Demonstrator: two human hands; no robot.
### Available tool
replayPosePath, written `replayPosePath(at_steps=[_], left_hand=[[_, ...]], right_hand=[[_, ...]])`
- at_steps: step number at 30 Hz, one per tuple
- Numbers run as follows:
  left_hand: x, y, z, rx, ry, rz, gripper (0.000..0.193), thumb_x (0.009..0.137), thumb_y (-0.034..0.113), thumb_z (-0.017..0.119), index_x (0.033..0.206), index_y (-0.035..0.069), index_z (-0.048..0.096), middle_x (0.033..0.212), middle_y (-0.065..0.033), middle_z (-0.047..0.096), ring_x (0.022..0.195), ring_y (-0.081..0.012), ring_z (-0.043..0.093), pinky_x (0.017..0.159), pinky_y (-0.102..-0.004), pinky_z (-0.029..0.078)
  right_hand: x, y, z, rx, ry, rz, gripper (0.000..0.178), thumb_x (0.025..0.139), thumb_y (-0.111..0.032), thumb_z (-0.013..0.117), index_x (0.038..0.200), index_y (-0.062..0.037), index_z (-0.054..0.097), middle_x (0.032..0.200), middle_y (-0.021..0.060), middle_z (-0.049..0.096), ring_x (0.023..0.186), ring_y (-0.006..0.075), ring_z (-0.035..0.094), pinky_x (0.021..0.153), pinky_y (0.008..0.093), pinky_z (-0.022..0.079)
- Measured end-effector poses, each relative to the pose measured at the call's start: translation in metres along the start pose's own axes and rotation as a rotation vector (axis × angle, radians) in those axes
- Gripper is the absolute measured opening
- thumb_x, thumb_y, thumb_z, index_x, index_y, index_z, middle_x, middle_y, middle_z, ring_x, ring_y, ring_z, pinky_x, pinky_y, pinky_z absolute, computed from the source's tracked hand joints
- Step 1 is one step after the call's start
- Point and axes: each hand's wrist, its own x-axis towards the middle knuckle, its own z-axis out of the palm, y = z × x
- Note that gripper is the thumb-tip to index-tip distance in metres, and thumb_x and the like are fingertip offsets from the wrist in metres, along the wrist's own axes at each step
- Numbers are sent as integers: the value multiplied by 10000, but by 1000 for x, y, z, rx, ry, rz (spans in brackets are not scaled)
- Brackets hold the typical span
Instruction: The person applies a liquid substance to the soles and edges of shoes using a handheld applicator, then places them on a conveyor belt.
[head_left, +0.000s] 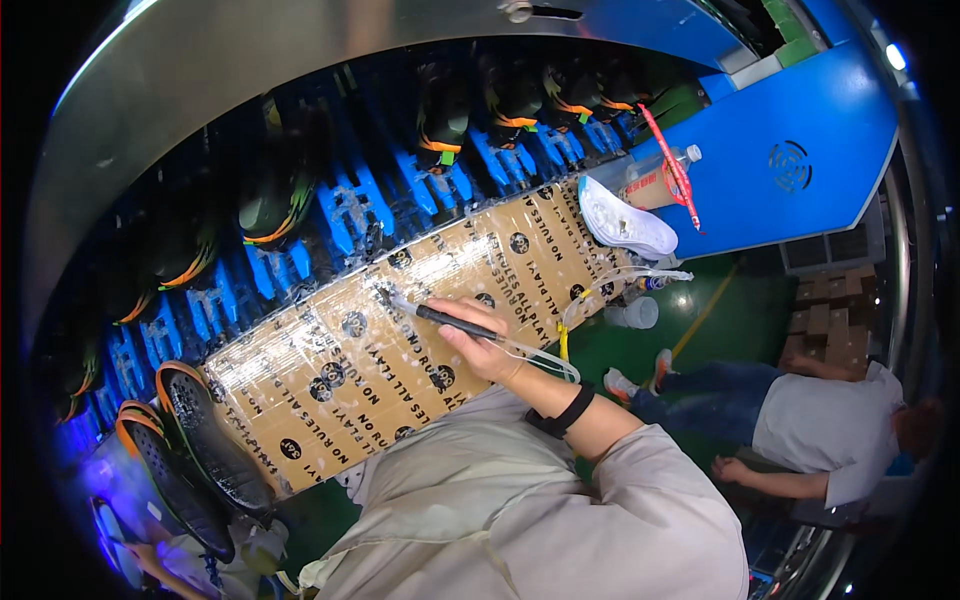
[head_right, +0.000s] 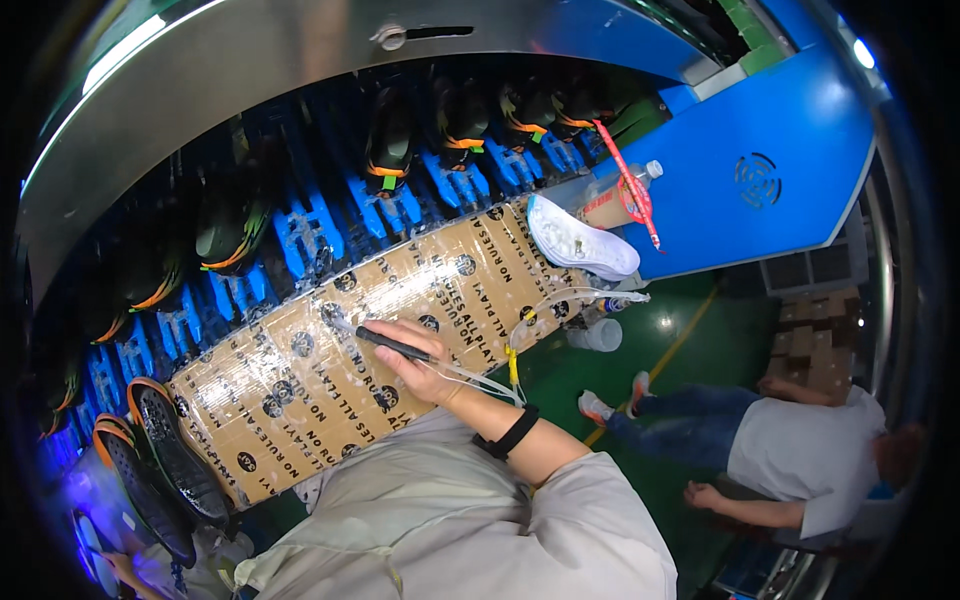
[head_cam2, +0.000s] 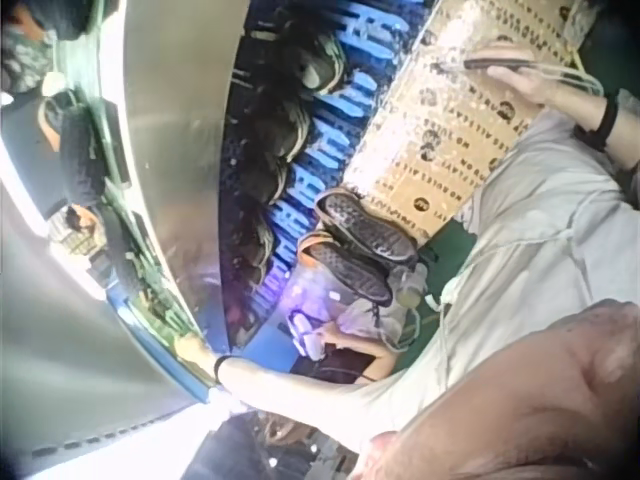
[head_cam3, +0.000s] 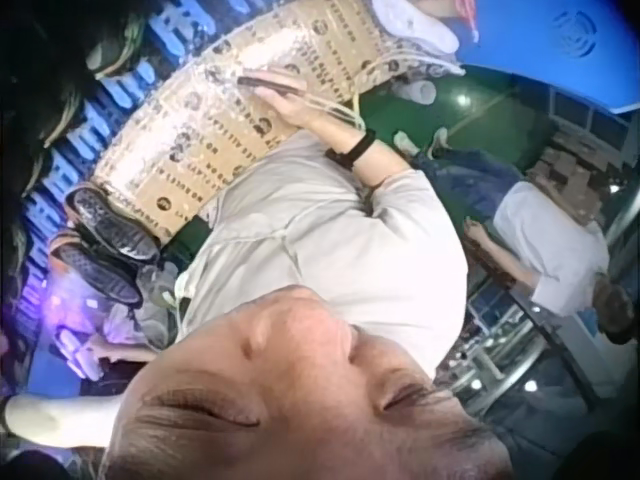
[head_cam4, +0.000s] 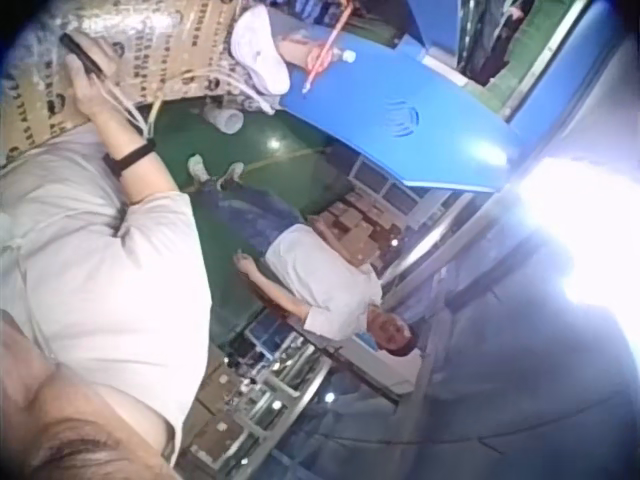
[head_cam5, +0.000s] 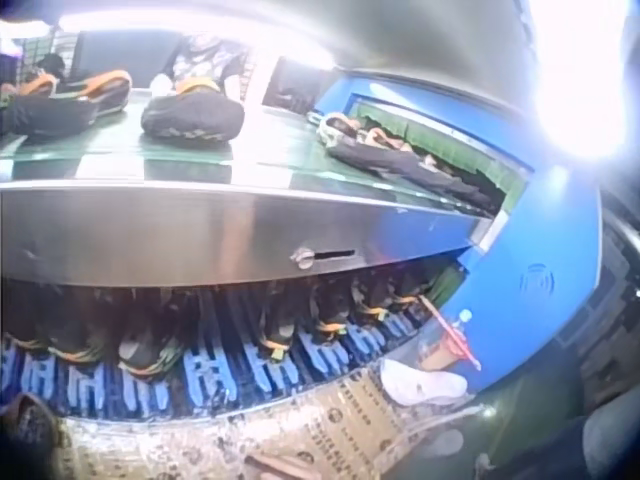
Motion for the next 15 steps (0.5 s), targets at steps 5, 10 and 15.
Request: replayPosePath(at_steps=[5,10,15], left_hand=[[-3,-18,0,-159,-20,-40,516,1076,377,567,1461,40,636,1451,-235,654,1335,-370,641,1140,-520,506],[22,-44,-3,-366,-29,-88,495,1093,352,562,1456,25,639,1467,-217,648,1349,-338,634,1149,-499,502],[71,-66,-17,-637,-71,-121,474,1109,326,557,1451,10,643,1484,-198,643,1362,-306,628,1157,-477,498]], right_hand=[[0,1,1,22,31,-56,361,1002,-129,736,1327,28,735,1099,188,769,912,291,724,826,379,571],[-2,5,2,45,35,-70,349,1029,-147,715,1328,31,729,1162,190,772,992,289,740,888,376,573],[-4,7,4,57,94,-126,357,1018,-196,728,1336,-34,744,1154,174,779,961,309,753,847,384,591]])
